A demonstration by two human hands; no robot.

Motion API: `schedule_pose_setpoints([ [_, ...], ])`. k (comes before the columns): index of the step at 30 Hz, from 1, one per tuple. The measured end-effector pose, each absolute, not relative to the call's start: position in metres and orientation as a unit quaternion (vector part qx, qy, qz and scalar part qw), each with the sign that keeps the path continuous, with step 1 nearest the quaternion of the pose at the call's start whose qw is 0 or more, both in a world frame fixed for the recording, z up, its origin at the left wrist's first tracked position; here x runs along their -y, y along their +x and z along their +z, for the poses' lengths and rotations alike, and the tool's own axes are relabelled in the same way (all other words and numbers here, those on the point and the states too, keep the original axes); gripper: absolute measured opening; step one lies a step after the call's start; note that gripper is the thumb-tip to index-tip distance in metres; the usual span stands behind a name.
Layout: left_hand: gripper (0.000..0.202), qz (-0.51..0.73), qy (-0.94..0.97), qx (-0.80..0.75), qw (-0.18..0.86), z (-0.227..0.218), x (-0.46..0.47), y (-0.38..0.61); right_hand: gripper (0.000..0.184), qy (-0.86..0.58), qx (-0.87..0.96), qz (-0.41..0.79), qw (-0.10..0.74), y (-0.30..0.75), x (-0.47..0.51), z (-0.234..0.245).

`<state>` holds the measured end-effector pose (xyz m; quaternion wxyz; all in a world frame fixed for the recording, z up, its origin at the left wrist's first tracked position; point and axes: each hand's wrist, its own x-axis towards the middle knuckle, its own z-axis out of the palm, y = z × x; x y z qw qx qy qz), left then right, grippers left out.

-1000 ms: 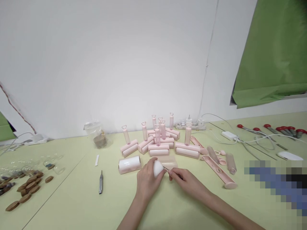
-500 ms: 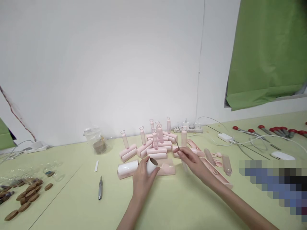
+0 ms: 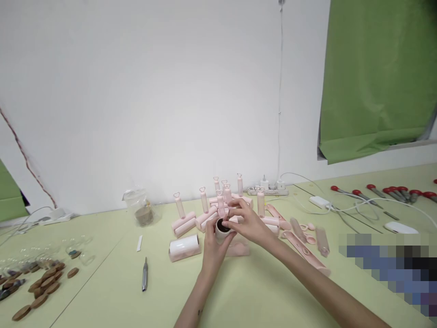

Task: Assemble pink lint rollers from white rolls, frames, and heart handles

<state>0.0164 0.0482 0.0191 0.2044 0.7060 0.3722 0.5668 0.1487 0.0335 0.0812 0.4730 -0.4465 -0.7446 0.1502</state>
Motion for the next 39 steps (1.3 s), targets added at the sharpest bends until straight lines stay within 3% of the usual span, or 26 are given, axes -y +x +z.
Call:
schedule_pose_setpoints([
  [4, 0.037, 0.539, 0.736, -0.350, 0.215, 0.018, -0.059, 0.019, 0.015, -0.504, 0.784, 0.083, 0.353, 0.156, -0.035, 0.086],
  [11, 0.037, 0.499, 0.778, -0.311, 0.221, 0.010, -0.060, 0.028, 0.027, -0.476, 0.825, 0.163, 0.258, 0.172, -0.031, 0.082],
  [13, 0.038, 0.509, 0.765, -0.326, 0.220, 0.012, -0.059, 0.026, 0.024, -0.456, 0.816, 0.179, 0.308, 0.178, -0.028, 0.088],
  [16, 0.041, 0.487, 0.779, -0.350, 0.183, 0.018, -0.059, 0.017, 0.028, -0.420, 0.729, 0.193, 0.505, 0.191, -0.019, 0.097],
  [18, 0.046, 0.413, 0.830, -0.353, 0.128, 0.022, -0.059, 0.013, 0.029, -0.400, 0.650, 0.209, 0.612, 0.200, -0.012, 0.097],
  [20, 0.051, 0.322, 0.878, -0.349, 0.056, 0.023, -0.060, 0.013, 0.031, -0.394, 0.609, 0.256, 0.639, 0.206, -0.005, 0.088],
  [25, 0.046, 0.186, 0.920, -0.340, -0.065, 0.013, -0.067, 0.027, 0.037, -0.456, 0.621, 0.323, 0.550, 0.207, 0.010, 0.041],
  [29, 0.061, 0.187, 0.918, -0.349, -0.025, 0.002, -0.058, 0.031, 0.038, -0.449, 0.649, 0.357, 0.499, 0.196, 0.018, 0.019],
  [32, 0.049, 0.207, 0.911, -0.357, -0.006, -0.006, -0.037, 0.017, 0.036, -0.420, 0.649, 0.370, 0.515, 0.197, 0.019, 0.019],
  [36, 0.056, 0.195, 0.914, -0.350, -0.060, -0.020, -0.013, -0.030, 0.032, -0.555, 0.644, 0.180, 0.495, 0.226, 0.016, 0.033],
  [39, 0.053, 0.211, 0.886, -0.384, -0.150, -0.028, -0.014, -0.071, 0.032, -0.687, 0.623, 0.051, 0.370, 0.254, 0.014, 0.040],
])
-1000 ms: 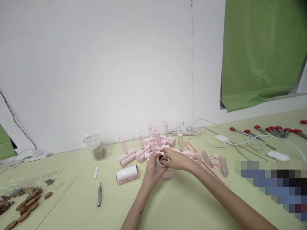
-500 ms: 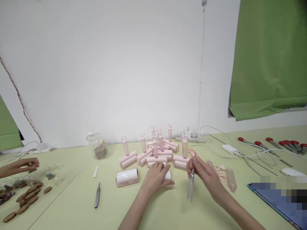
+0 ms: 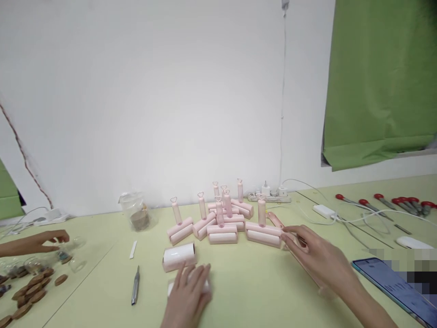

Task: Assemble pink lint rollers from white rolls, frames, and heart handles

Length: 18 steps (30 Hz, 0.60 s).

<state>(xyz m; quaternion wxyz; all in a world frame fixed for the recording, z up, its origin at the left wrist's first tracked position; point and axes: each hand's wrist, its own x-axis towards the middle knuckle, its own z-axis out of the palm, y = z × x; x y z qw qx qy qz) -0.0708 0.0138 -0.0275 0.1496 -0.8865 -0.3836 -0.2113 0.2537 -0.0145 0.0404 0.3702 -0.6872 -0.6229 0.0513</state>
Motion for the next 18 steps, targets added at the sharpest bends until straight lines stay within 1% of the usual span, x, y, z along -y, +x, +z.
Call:
schedule_pose_setpoints([
  [2, 0.047, -0.212, -0.867, 0.415, 0.176, -0.029, -0.020, -0.093, 0.032, -0.726, 0.623, 0.020, 0.291, 0.267, 0.014, 0.039],
  [4, 0.044, -0.201, -0.865, 0.419, 0.192, -0.027, -0.029, -0.107, 0.032, -0.733, 0.629, 0.003, 0.261, 0.272, 0.013, 0.034],
  [7, 0.047, -0.190, -0.874, 0.396, 0.209, -0.023, -0.041, -0.113, 0.033, -0.739, 0.607, 0.005, 0.293, 0.268, 0.004, 0.033],
  [9, 0.056, -0.193, -0.882, 0.380, 0.200, -0.019, -0.046, -0.108, 0.035, -0.743, 0.589, 0.031, 0.315, 0.261, -0.011, 0.038],
  [11, 0.062, -0.210, -0.888, 0.376, 0.159, -0.015, -0.047, -0.097, 0.040, -0.744, 0.583, 0.051, 0.323, 0.256, -0.031, 0.046],
  [13, 0.058, -0.245, -0.889, 0.377, 0.089, -0.010, -0.045, -0.081, 0.046, -0.737, 0.592, 0.058, 0.320, 0.252, -0.050, 0.052],
  [14, 0.054, -0.265, -0.886, 0.378, 0.049, -0.007, -0.042, -0.072, 0.045, -0.732, 0.600, 0.059, 0.318, 0.250, -0.057, 0.053],
  [17, 0.049, -0.313, -0.874, 0.366, -0.064, -0.002, -0.034, -0.048, 0.027, -0.718, 0.616, 0.052, 0.318, 0.241, -0.064, 0.055],
  [18, 0.048, -0.327, -0.867, 0.365, -0.096, -0.002, -0.032, -0.041, 0.023, -0.715, 0.619, 0.045, 0.321, 0.237, -0.060, 0.055],
])
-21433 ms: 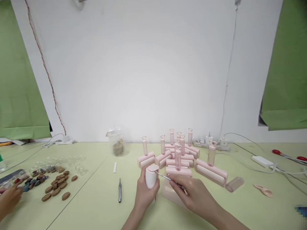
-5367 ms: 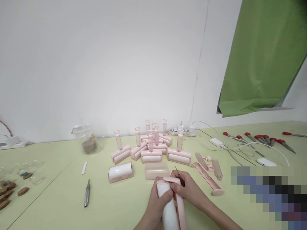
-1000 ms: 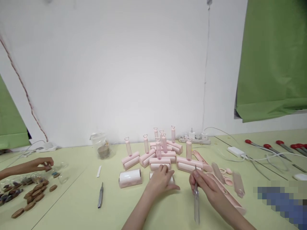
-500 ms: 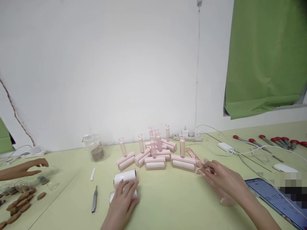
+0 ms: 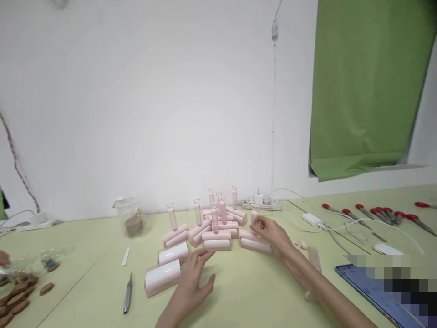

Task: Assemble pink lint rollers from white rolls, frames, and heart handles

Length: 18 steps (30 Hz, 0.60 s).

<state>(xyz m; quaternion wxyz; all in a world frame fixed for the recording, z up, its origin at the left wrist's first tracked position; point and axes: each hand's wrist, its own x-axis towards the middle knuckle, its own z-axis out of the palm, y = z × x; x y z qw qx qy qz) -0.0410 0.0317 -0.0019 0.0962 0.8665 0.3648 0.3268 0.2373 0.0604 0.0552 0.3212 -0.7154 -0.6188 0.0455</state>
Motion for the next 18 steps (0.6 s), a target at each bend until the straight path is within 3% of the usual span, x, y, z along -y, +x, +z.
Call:
schedule_pose_setpoints([
  [5, 0.055, 0.394, 0.810, -0.366, 0.235, -0.009, -0.029, -0.019, 0.014, -0.647, 0.662, 0.028, 0.376, 0.210, -0.025, 0.056],
  [8, 0.059, 0.426, 0.780, -0.334, 0.313, -0.003, -0.028, -0.017, 0.007, -0.545, 0.720, 0.137, 0.408, 0.187, -0.008, 0.050],
  [11, 0.071, 0.436, 0.769, -0.252, 0.395, 0.015, -0.022, -0.019, 0.024, -0.432, 0.767, 0.272, 0.389, 0.164, 0.003, 0.035],
  [13, 0.082, 0.405, 0.769, -0.232, 0.436, 0.025, -0.018, -0.018, 0.034, -0.393, 0.788, 0.302, 0.366, 0.153, 0.009, 0.026],
  [16, 0.087, 0.367, 0.743, -0.225, 0.512, 0.026, -0.018, -0.012, 0.042, -0.422, 0.765, 0.315, 0.370, 0.149, 0.016, 0.019],
  [18, 0.082, 0.381, 0.720, -0.226, 0.535, 0.019, -0.019, -0.007, 0.037, -0.446, 0.733, 0.320, 0.402, 0.156, 0.018, 0.021],
])
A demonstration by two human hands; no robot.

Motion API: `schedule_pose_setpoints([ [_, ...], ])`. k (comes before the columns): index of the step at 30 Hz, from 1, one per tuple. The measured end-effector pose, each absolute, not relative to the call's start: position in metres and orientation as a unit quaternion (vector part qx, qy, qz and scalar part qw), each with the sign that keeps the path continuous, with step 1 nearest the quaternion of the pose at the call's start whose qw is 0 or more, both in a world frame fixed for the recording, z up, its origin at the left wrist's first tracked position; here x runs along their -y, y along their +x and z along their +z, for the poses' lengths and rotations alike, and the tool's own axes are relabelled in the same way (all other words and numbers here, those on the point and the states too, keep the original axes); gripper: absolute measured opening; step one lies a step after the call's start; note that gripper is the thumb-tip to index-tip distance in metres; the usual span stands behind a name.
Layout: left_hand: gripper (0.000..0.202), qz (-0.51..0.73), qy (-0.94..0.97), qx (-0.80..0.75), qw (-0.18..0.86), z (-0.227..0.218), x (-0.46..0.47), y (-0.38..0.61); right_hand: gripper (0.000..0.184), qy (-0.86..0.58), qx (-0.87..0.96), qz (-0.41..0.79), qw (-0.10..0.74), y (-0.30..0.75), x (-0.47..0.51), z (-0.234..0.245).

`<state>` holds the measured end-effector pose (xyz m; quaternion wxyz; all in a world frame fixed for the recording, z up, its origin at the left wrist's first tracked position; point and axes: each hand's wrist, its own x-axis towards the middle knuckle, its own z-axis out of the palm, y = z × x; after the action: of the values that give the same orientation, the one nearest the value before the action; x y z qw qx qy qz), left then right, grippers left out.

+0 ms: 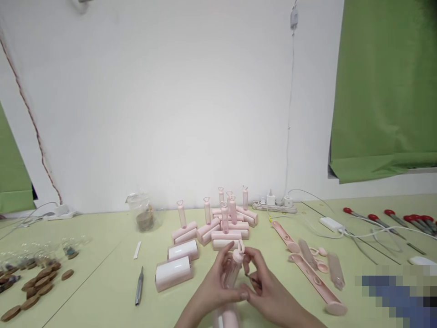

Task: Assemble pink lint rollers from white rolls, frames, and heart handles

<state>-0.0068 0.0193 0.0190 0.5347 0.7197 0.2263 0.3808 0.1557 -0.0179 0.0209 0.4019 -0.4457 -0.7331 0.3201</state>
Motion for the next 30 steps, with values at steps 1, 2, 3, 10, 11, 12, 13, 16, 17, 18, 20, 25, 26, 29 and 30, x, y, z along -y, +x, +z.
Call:
schedule_pose_setpoints([
  [1, 0.072, 0.391, 0.713, -0.235, 0.532, 0.015, -0.020, -0.005, 0.029, -0.448, 0.723, 0.321, 0.416, 0.160, 0.018, 0.023],
  [2, 0.058, 0.400, 0.710, -0.247, 0.525, 0.012, -0.021, -0.004, 0.019, -0.448, 0.719, 0.322, 0.423, 0.166, 0.018, 0.027],
  [3, 0.045, 0.401, 0.710, -0.260, 0.517, 0.009, -0.021, -0.003, 0.009, -0.447, 0.720, 0.322, 0.422, 0.170, 0.018, 0.030],
  [10, 0.029, 0.390, 0.755, -0.318, 0.420, 0.009, -0.011, -0.014, 0.024, -0.477, 0.771, 0.214, 0.364, 0.176, 0.017, 0.041],
  [11, 0.026, 0.371, 0.767, -0.334, 0.403, 0.011, -0.008, -0.013, 0.024, -0.484, 0.774, 0.194, 0.360, 0.175, 0.018, 0.040],
  [12, 0.023, 0.346, 0.780, -0.346, 0.389, 0.013, -0.005, -0.011, 0.027, -0.488, 0.776, 0.176, 0.360, 0.174, 0.019, 0.040],
  [13, 0.019, 0.319, 0.794, -0.353, 0.378, 0.014, -0.002, -0.007, 0.034, -0.488, 0.778, 0.159, 0.363, 0.174, 0.020, 0.039],
  [16, 0.009, 0.257, 0.831, -0.364, 0.334, 0.018, 0.005, 0.008, 0.039, -0.466, 0.790, 0.097, 0.387, 0.179, 0.020, 0.040],
  [17, 0.007, 0.249, 0.838, -0.368, 0.316, 0.019, 0.006, 0.013, 0.031, -0.462, 0.791, 0.077, 0.394, 0.181, 0.019, 0.041],
  [18, 0.005, 0.247, 0.843, -0.374, 0.298, 0.019, 0.006, 0.017, 0.024, -0.461, 0.789, 0.055, 0.402, 0.184, 0.018, 0.042],
  [20, 0.003, 0.246, 0.845, -0.381, 0.282, 0.019, 0.006, 0.022, 0.017, -0.461, 0.785, 0.017, 0.413, 0.187, 0.016, 0.044],
  [25, 0.011, 0.276, 0.826, -0.382, 0.310, 0.011, 0.003, 0.016, 0.016, -0.465, 0.775, -0.005, 0.428, 0.184, 0.017, 0.044],
  [26, 0.013, 0.297, 0.814, -0.390, 0.313, 0.008, 0.003, 0.014, 0.016, -0.479, 0.765, 0.004, 0.430, 0.183, 0.018, 0.044],
  [29, 0.019, 0.356, 0.773, -0.415, 0.322, 0.003, 0.002, 0.010, 0.014, -0.514, 0.749, 0.036, 0.417, 0.178, 0.020, 0.046],
  [30, 0.020, 0.365, 0.766, -0.417, 0.326, 0.002, 0.002, 0.009, 0.013, -0.516, 0.751, 0.042, 0.411, 0.176, 0.020, 0.046],
])
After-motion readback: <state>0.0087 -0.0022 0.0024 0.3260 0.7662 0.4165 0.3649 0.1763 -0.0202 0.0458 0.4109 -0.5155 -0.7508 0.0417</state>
